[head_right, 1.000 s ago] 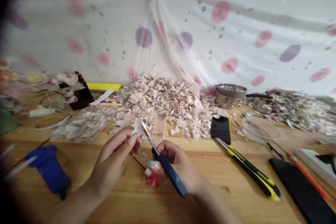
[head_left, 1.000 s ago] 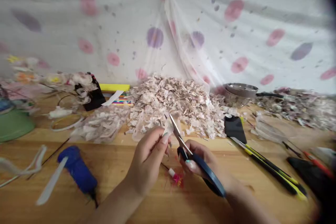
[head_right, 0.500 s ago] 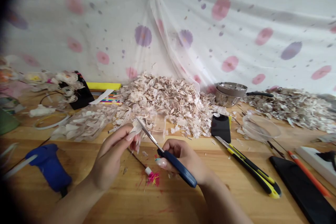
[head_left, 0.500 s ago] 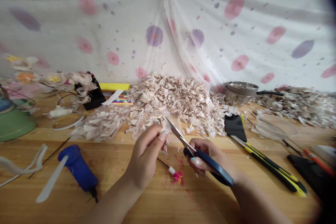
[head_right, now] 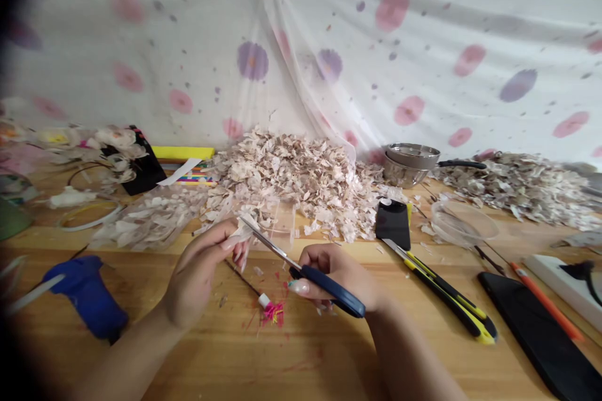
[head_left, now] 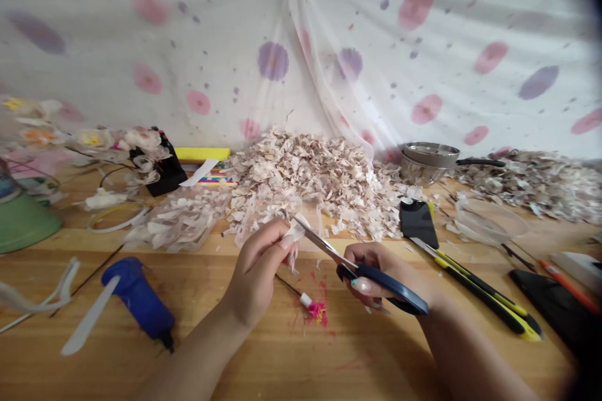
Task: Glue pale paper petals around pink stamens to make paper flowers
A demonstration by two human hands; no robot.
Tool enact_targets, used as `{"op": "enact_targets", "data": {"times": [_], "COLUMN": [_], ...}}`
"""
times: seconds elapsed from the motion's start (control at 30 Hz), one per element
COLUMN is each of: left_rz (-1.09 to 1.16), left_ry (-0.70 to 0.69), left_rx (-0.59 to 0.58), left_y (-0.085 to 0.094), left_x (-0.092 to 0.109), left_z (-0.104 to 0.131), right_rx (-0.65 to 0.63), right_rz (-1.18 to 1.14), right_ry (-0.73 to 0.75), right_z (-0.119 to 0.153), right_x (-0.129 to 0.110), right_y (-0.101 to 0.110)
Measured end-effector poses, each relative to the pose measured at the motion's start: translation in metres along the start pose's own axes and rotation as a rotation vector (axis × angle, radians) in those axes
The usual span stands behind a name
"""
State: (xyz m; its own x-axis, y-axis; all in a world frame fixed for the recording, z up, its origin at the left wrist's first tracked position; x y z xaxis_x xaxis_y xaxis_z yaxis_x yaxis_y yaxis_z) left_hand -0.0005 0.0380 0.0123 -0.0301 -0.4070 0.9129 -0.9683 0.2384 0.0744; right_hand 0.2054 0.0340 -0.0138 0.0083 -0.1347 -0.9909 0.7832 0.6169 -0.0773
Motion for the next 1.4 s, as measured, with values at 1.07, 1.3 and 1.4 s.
{"op": "enact_targets", "data": {"times": [1.07,1.3,1.4], "left_rz": [0.172,0.153,0.083], "left_ry": [0.092,0.133,0.163], "left_rx": [-0.098,-0.09,-0.112], "left_y": [0.001,0.0,-0.002], "left_x": [-0.008,-0.011,-0.013], "left_z": [-0.001,-0.004,-0.005], "right_rx": [-0.012,0.085,0.264], "right_rz": [0.108,0.125,0.126], "right_ry": [-0.089,-0.037,0.039], "right_z": [0.008,0.004,-0.003], "right_x": [-0.006,-0.009,-0.009], "right_y": [0.013,0.013,0.011]}}
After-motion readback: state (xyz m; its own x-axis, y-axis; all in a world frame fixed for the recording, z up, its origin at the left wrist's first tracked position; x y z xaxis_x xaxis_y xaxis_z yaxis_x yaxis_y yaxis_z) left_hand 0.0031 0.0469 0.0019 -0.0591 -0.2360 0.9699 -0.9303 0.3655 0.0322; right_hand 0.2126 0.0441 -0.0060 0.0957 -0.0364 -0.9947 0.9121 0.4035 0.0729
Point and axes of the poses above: each hand's wrist, its own z-axis away from the middle knuckle, its own y-axis out of the back of the hand, x = y × z, the point moved 3 cm from there along -z, towards the middle knuckle, and after that the axes turned 4 degrees about -z, right-handed, at the moved point
